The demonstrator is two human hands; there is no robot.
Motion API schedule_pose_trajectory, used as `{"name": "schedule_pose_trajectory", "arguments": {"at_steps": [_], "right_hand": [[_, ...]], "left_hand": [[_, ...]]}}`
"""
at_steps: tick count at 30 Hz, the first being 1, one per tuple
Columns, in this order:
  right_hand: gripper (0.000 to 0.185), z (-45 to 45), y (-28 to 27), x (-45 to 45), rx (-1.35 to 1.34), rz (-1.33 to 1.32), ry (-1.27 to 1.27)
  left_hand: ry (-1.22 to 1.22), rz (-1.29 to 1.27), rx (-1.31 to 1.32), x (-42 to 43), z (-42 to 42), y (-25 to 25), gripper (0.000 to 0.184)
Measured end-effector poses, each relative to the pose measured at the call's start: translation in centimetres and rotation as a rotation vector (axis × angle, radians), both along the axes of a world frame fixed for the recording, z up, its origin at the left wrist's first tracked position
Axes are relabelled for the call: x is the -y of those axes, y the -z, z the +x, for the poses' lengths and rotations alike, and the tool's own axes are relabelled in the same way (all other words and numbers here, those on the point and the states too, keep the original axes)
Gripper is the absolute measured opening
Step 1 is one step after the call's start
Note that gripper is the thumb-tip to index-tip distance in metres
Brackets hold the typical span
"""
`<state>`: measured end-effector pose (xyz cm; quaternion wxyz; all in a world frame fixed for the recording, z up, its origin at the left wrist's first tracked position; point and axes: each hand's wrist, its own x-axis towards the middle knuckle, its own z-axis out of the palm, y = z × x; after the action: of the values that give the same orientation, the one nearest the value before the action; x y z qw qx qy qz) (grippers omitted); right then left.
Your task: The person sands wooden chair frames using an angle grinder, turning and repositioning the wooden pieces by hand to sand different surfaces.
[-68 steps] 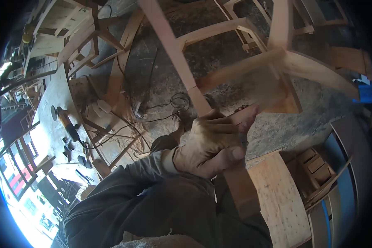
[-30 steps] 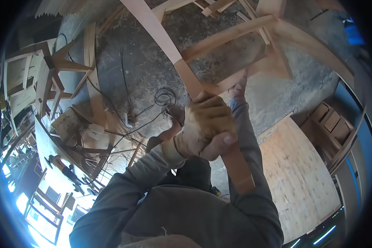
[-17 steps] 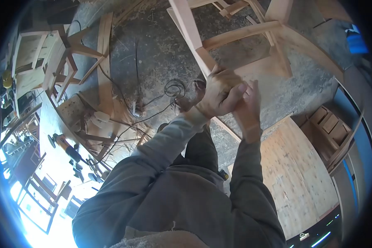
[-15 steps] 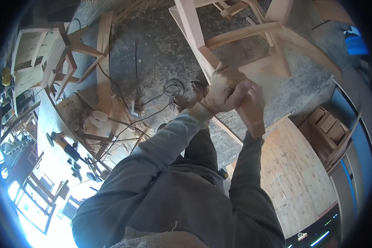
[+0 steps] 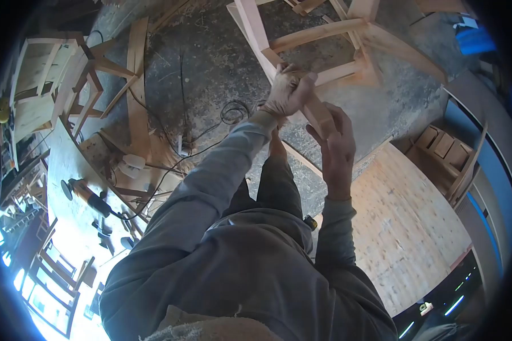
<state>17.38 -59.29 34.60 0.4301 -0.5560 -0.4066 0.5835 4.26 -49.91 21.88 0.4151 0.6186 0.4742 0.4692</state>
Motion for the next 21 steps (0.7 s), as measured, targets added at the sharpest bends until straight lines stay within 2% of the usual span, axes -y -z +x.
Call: {"name": "schedule_pose_trajectory", "arguments": {"at_steps": [1,2,5,7,9,11,13,14,18,21], "right_hand": [[0.058,-0.1,-0.1,0.7,-0.119,0.048,0.06],[0.056,0.1,0.0,1.5,-0.044,0.003,0.088],[0.048,2.0,0.2,3.8,0.116,-0.127,0.127],[0.042,4.2,-0.3,5.6,0.148,-0.206,0.107],[0.03,6.3,-0.5,6.5,0.191,-0.239,-0.017],[0.02,7.4,-0.6,7.5,0.275,-0.261,-0.142],[0.012,7.6,-0.8,7.6,0.408,-0.26,-0.267],[0.012,6.9,-2.4,7.2,0.388,-0.261,-0.255],[0.011,6.0,-8.0,4.8,0.278,-0.115,-0.354],[0.011,5.4,-13.5,3.7,0.025,0.256,-0.414]], "left_hand": [[0.037,-0.055,-0.014,0.0,-0.3,0.5,0.035],[0.075,-0.115,-0.034,0.3,-1.0,1.1,0.033],[-0.27,0.077,0.147,1.5,-3.7,2.8,0.021],[-0.341,-0.135,0.066,2.5,-7.6,2.2,0.02],[-0.331,-0.324,0.249,4.9,-11.8,1.9,0.024],[-0.435,-0.369,0.241,7.9,-15.0,2.1,0.021],[-0.449,-0.346,0.262,10.9,-17.2,2.5,0.019],[-0.418,-0.403,0.192,12.2,-18.3,2.3,0.018],[-0.4,-0.487,0.086,16.6,-16.5,1.1,0.015],[-0.33,-0.597,0.153,18.1,-12.4,0.5,0.017]]}}
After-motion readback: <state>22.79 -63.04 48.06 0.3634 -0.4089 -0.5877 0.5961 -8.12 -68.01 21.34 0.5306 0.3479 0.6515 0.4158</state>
